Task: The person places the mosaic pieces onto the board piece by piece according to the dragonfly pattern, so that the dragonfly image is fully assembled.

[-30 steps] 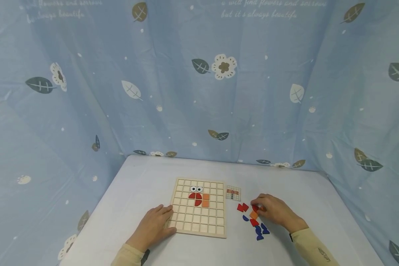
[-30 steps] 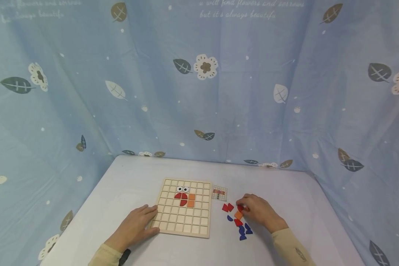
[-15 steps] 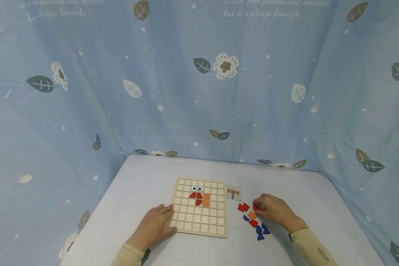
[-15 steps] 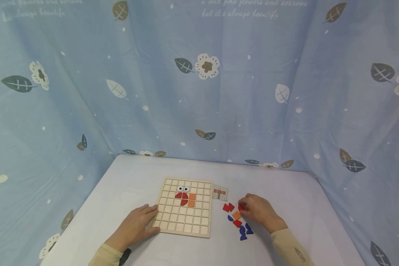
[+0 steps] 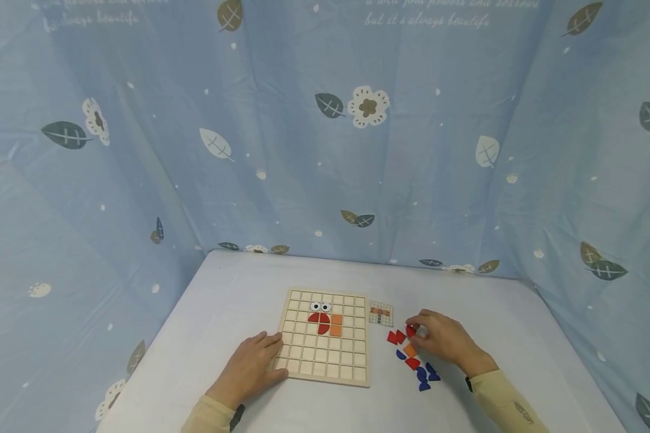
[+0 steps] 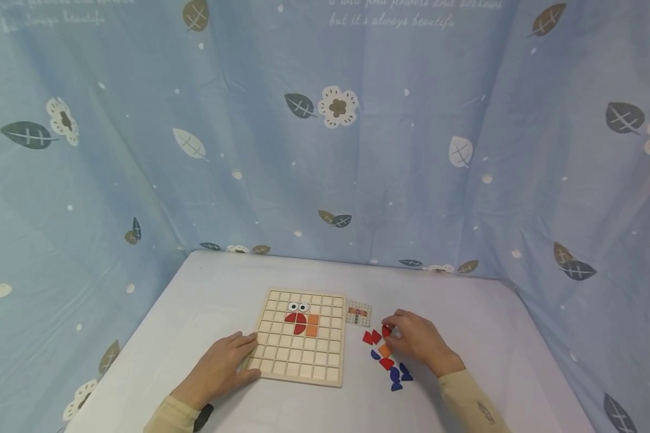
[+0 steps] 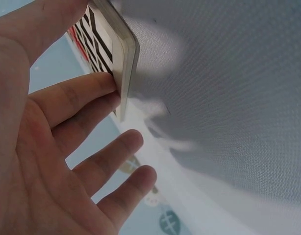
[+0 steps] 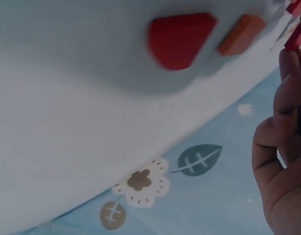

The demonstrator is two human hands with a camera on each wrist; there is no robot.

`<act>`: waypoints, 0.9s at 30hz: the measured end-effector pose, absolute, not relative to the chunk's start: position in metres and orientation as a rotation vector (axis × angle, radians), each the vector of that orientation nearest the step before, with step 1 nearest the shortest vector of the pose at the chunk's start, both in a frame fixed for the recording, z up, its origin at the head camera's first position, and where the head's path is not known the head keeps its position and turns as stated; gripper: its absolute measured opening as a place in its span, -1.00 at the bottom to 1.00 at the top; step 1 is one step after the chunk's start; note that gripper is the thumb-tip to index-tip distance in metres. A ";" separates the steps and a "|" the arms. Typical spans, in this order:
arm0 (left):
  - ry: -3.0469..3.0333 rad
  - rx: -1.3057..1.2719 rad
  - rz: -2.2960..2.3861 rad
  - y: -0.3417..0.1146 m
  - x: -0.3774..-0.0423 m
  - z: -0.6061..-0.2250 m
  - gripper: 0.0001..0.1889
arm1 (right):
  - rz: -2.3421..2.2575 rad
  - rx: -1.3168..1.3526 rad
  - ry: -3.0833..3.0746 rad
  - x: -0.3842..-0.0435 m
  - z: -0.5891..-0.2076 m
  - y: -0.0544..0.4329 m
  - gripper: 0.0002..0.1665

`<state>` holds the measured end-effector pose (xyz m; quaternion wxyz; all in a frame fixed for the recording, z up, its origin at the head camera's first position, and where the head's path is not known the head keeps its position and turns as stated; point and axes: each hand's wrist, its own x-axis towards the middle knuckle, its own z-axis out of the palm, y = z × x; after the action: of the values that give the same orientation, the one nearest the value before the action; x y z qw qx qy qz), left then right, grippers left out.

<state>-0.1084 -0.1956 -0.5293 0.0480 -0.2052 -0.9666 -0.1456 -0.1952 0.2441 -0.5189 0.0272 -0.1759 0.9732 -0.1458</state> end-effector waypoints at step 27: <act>-2.951 -0.617 -0.448 -0.195 -0.108 -0.528 -0.36 | -0.634 -1.169 3.074 -0.204 -0.499 0.146 -0.59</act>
<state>-0.1077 -0.1949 -0.5280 0.0469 -0.2022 -0.9671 -0.1470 -0.2039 0.1456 -0.4993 -0.1039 -0.3471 0.9128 -0.1883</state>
